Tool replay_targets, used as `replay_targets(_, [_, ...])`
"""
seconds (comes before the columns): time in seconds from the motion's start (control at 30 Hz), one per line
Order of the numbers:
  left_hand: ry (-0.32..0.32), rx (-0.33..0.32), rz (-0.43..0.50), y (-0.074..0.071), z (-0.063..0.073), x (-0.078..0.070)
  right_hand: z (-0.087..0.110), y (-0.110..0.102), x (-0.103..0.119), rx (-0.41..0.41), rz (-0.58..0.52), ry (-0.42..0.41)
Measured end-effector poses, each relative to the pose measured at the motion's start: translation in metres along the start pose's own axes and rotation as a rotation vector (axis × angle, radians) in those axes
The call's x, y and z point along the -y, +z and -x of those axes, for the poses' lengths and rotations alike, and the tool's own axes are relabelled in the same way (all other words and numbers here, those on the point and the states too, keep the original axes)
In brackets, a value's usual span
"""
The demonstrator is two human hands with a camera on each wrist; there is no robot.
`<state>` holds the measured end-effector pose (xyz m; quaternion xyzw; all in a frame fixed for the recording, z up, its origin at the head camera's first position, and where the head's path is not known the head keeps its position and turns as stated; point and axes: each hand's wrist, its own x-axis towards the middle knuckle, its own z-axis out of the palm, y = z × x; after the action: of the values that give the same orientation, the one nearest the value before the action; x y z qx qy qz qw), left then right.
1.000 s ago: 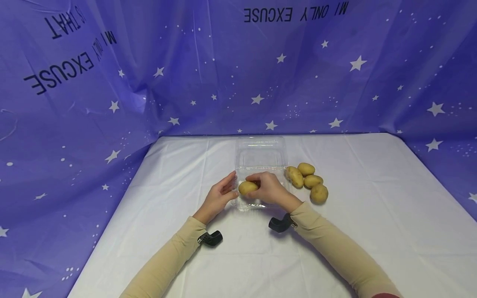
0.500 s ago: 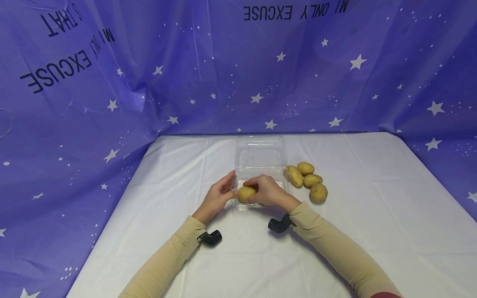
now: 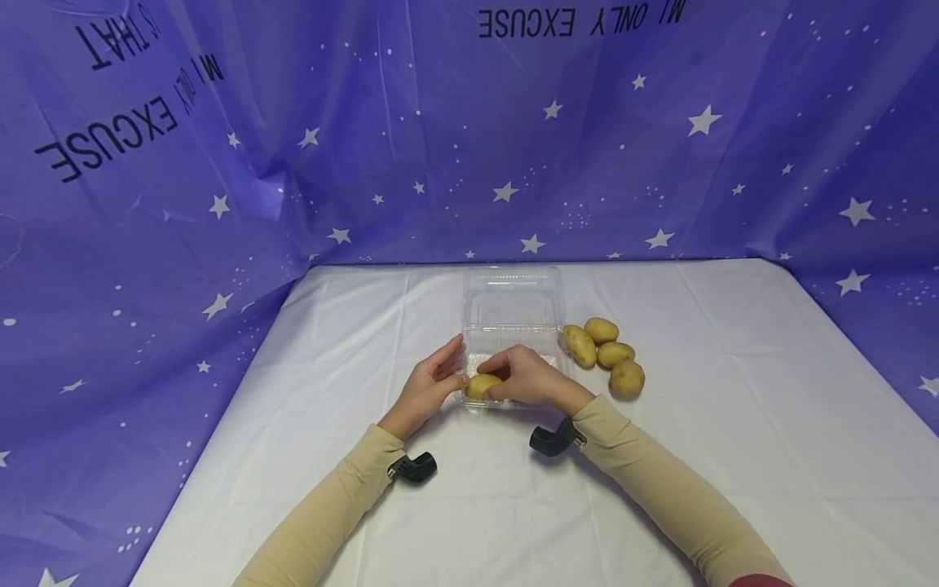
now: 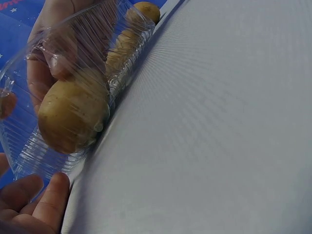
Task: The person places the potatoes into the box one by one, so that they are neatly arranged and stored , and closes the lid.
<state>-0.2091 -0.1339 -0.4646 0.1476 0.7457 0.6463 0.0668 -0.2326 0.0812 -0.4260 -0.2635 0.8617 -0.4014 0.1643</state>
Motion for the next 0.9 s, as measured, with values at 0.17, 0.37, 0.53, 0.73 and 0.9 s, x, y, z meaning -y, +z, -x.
replay_targets(0.17, [-0.002,-0.001,-0.009,0.0,0.0,-0.001,0.001,0.001,0.001,0.001,0.007,-0.012])
replay_targets(0.37, [-0.001,-0.007,-0.007,0.001,-0.001,0.0,0.002,0.0,0.001,-0.008,0.009,0.003])
replay_targets(0.53, [0.003,-0.017,0.005,0.001,-0.001,0.001,0.005,-0.007,0.002,-0.033,-0.018,0.006])
replay_targets(0.73, [0.01,-0.021,-0.002,0.0,-0.001,0.002,0.021,-0.031,0.004,-0.156,-0.047,-0.02])
replay_targets(0.9, [0.012,-0.022,0.002,0.001,-0.001,0.002,0.044,-0.06,0.005,-0.269,-0.125,-0.006])
